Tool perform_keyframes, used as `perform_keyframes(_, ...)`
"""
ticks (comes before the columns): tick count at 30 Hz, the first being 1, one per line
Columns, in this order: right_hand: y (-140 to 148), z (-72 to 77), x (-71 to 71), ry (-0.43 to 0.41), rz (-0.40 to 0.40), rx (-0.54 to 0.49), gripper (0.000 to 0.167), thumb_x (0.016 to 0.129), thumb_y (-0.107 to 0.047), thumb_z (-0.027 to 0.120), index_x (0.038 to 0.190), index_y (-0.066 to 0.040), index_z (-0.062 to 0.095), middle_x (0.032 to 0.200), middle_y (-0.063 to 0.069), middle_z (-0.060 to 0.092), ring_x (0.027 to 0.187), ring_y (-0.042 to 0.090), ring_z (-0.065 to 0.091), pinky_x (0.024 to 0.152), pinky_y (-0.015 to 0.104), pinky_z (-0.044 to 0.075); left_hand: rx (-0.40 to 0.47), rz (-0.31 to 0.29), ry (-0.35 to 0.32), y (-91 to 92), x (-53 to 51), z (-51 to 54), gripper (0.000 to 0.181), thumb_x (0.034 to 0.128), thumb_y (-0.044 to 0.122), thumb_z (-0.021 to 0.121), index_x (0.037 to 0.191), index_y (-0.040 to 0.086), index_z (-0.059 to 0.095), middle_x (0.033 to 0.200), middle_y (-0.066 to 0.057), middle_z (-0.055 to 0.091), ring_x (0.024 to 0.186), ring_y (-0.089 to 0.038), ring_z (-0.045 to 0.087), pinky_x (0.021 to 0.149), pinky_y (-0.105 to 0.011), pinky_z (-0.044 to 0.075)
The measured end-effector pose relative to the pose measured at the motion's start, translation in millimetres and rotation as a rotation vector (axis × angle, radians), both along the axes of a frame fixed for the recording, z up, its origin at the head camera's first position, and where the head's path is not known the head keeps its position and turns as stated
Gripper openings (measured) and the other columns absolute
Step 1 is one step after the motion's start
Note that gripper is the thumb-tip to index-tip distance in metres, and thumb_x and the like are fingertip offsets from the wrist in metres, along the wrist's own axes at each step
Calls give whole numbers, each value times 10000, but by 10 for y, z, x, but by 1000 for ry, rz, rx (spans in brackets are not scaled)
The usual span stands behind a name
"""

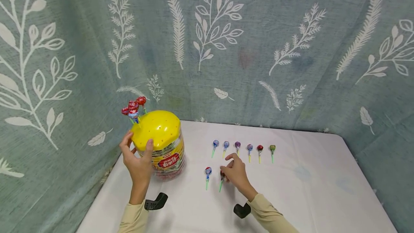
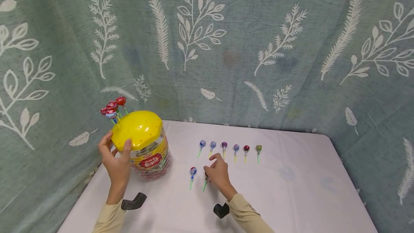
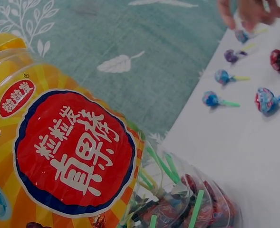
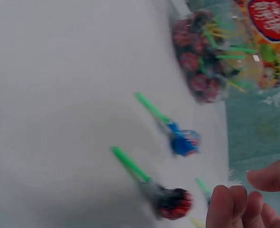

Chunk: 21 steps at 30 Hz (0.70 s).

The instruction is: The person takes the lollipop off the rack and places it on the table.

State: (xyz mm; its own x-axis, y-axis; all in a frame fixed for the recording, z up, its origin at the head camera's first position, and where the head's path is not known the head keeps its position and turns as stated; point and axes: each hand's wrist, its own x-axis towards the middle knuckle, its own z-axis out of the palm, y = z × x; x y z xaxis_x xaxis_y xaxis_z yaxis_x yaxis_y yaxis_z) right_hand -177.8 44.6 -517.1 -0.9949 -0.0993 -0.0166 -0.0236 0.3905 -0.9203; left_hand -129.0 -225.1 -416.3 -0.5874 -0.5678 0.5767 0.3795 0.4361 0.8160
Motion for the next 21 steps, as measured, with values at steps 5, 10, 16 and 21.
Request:
perform_keyframes(5, -6, 318, -112, 53, 32, -103, 213, 812, -21, 689, 988, -13, 570, 681, 97, 567, 577, 382, 592, 491, 362, 507, -6, -2, 6, -8, 3, -3, 600, 813, 157, 633, 1314, -58, 383, 1403, -177, 388, 1283, -237, 356, 912, -388, 298)
perform_keyframes(10, -68, 732, -180, 96, 126, -210, 166, 815, 7, 679, 960, -8, 598, 730, 163, 591, 605, 301, 600, 574, 445, 531, -4, 6, 19, -7, 5, 6, 595, 808, 146, 629, 1308, -67, 384, 1401, -191, 389, 1275, -257, 366, 906, -377, 301)
perform_keyframes(16, -215, 1375, -98, 194, 263, -217, 146, 837, 34, 640, 975, 35, 593, 788, 223, 597, 653, 234, 596, 620, 449, 529, 1, 10, 22, 2, -3, 3, 597, 804, 141, 638, 1300, -77, 387, 1398, -201, 395, 1271, -249, 371, 896, -380, 298)
perform_keyframes(21, -391, 1642, -104, 275, 327, -214, 148, 842, 31, 642, 983, 40, 600, 837, 214, 600, 743, 358, 605, 601, 317, 526, 0, 12, 24, -10, 9, -12, 598, 801, 133, 644, 1299, -80, 391, 1398, -199, 400, 1269, -246, 373, 889, -425, 296)
